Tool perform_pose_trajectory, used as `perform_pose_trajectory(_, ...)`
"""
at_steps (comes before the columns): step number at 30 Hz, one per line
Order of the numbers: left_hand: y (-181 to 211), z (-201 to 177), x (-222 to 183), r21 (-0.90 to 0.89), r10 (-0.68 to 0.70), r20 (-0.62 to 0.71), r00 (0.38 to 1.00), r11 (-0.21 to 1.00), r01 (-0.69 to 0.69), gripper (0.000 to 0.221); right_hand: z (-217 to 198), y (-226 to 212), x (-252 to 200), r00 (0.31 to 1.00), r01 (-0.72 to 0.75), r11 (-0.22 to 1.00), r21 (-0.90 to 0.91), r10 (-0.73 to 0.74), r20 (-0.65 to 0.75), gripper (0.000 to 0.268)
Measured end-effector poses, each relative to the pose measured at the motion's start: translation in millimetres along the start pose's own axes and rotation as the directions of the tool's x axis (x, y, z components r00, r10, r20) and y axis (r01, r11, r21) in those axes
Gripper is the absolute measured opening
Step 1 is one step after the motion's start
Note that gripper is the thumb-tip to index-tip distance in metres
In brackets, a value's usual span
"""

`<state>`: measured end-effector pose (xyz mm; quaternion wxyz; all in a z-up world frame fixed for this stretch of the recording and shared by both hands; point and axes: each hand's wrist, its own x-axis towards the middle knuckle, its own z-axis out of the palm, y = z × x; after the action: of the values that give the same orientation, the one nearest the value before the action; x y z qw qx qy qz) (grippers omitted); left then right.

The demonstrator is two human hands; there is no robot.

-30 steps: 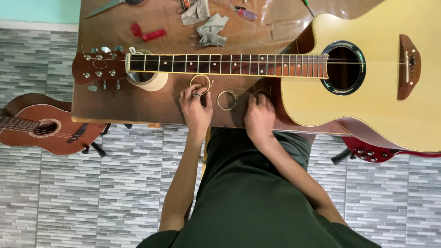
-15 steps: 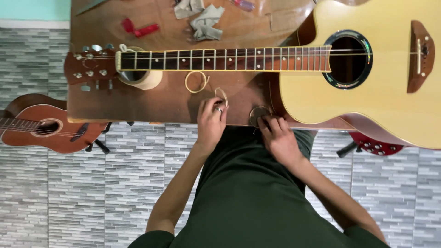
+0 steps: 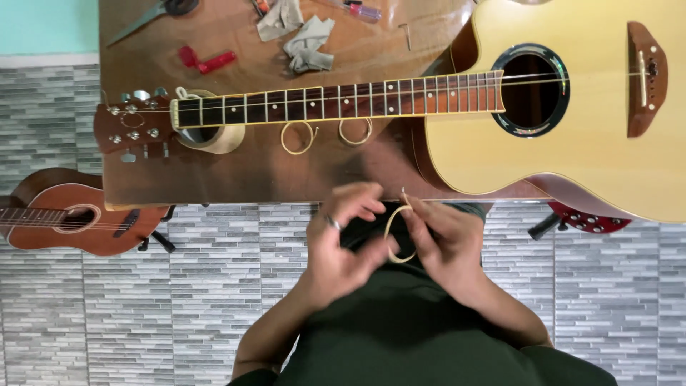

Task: Restringing an acoustic guitar and preparing rubber bands for use in the repair process.

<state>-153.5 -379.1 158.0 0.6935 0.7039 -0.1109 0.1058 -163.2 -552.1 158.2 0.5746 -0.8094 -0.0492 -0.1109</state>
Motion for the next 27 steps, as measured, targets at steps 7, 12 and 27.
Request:
perform_pose_trajectory(7,54,-1,6,0.290,0.138,0.190,0.972,0.938,-0.190,0.031,-13,-24,-9,0.963,0.255,0.954,-0.159,-0.236,0.128,0.023)
perform_pose_trajectory(12,40,-4,9,-0.180,-0.197,0.197,0.960,0.956,0.233,0.034,-21,-12,-1,0.945,0.322,0.945,-0.062,-0.316,0.081,0.020)
perform_pose_trajectory(27,-23,-41,-39,-0.009,-0.095,0.339,0.936,0.994,0.105,0.022,13,59,-22,0.751,-0.423,0.743,0.519,-0.033,0.659,0.006)
